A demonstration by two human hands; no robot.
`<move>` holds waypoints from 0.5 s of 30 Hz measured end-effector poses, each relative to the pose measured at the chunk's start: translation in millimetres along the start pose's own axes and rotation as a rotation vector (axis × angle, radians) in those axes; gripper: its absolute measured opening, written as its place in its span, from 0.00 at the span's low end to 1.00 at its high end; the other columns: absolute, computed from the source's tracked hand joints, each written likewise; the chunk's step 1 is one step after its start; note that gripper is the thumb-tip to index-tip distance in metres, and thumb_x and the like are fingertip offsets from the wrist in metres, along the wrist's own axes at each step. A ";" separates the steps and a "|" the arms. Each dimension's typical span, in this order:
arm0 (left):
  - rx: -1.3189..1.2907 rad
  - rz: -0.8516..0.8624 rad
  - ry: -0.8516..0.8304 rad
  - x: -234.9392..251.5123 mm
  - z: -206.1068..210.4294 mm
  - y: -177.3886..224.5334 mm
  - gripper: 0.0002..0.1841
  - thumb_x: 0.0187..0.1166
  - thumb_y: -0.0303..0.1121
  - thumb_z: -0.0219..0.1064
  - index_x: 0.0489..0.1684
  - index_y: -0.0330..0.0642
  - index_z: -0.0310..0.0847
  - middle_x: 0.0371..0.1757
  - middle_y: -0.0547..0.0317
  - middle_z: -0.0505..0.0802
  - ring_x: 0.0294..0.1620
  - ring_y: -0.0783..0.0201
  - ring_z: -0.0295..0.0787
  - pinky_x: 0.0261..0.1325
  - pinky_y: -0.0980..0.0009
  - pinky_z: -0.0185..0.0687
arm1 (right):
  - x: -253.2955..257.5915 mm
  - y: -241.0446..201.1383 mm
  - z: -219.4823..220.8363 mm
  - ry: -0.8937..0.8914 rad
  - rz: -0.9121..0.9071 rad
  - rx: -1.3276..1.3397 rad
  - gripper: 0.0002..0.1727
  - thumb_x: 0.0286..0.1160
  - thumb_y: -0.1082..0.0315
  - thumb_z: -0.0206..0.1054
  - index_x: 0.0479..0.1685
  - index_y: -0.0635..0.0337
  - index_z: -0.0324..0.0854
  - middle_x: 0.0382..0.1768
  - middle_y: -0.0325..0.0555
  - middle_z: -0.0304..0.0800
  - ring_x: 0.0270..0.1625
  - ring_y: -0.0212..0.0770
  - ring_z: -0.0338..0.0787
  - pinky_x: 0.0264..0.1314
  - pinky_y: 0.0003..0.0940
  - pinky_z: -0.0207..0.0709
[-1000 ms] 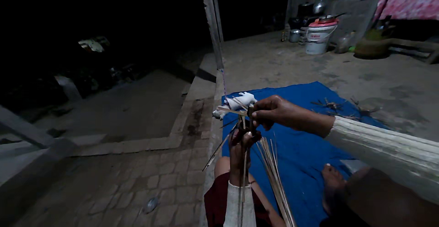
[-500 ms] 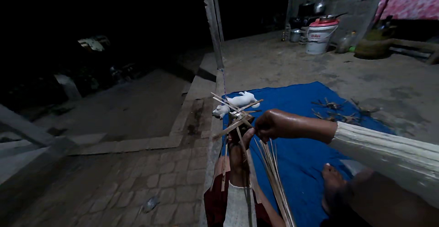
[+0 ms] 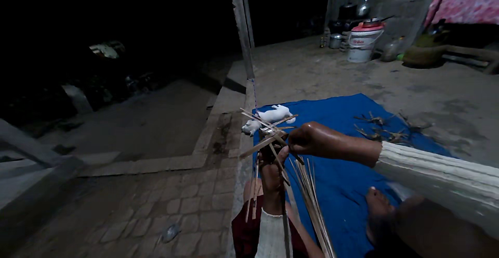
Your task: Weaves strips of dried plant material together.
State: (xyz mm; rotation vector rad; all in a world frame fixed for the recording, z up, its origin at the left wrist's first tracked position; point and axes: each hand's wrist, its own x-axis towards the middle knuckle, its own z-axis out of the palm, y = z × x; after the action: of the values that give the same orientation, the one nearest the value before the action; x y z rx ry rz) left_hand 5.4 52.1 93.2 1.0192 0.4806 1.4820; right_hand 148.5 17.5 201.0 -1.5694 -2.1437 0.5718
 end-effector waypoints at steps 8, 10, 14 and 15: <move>-0.117 -0.040 -0.023 -2.3 -0.3 -0.5 0.10 0.72 0.11 0.62 0.44 0.34 0.77 0.34 0.64 0.91 0.37 0.76 0.89 0.44 0.79 0.88 | -2.1 -8.7 17.2 0.182 -0.136 -0.418 0.08 0.76 0.69 0.66 0.36 0.64 0.87 0.29 0.52 0.88 0.36 0.52 0.89 0.38 0.52 0.79; -0.178 -0.082 -0.039 -2.2 -0.4 -1.0 0.10 0.73 0.12 0.62 0.44 0.35 0.78 0.33 0.63 0.91 0.34 0.74 0.89 0.41 0.78 0.88 | -0.5 -8.6 15.0 0.201 -0.116 -0.461 0.08 0.76 0.69 0.67 0.38 0.64 0.88 0.34 0.54 0.89 0.40 0.55 0.91 0.41 0.54 0.81; -0.200 -0.095 -0.031 0.6 -1.3 -4.2 0.13 0.69 0.14 0.67 0.50 0.31 0.78 0.38 0.56 0.91 0.39 0.68 0.90 0.50 0.72 0.88 | 0.8 -5.8 5.8 0.134 0.020 -0.299 0.10 0.79 0.67 0.65 0.50 0.59 0.90 0.43 0.53 0.87 0.44 0.52 0.88 0.46 0.54 0.80; -0.206 -0.082 -0.027 0.6 -0.8 -5.2 0.13 0.68 0.15 0.67 0.50 0.32 0.79 0.39 0.57 0.91 0.41 0.69 0.90 0.52 0.71 0.88 | 0.8 -7.2 5.7 0.099 0.042 -0.239 0.11 0.81 0.67 0.64 0.53 0.59 0.89 0.44 0.52 0.88 0.44 0.50 0.88 0.47 0.53 0.80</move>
State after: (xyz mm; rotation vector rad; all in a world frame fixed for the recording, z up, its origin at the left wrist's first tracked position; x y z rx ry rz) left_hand 7.8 53.9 88.9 0.8464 0.3391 1.4114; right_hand 139.5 15.8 200.4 -1.7321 -2.1730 0.2509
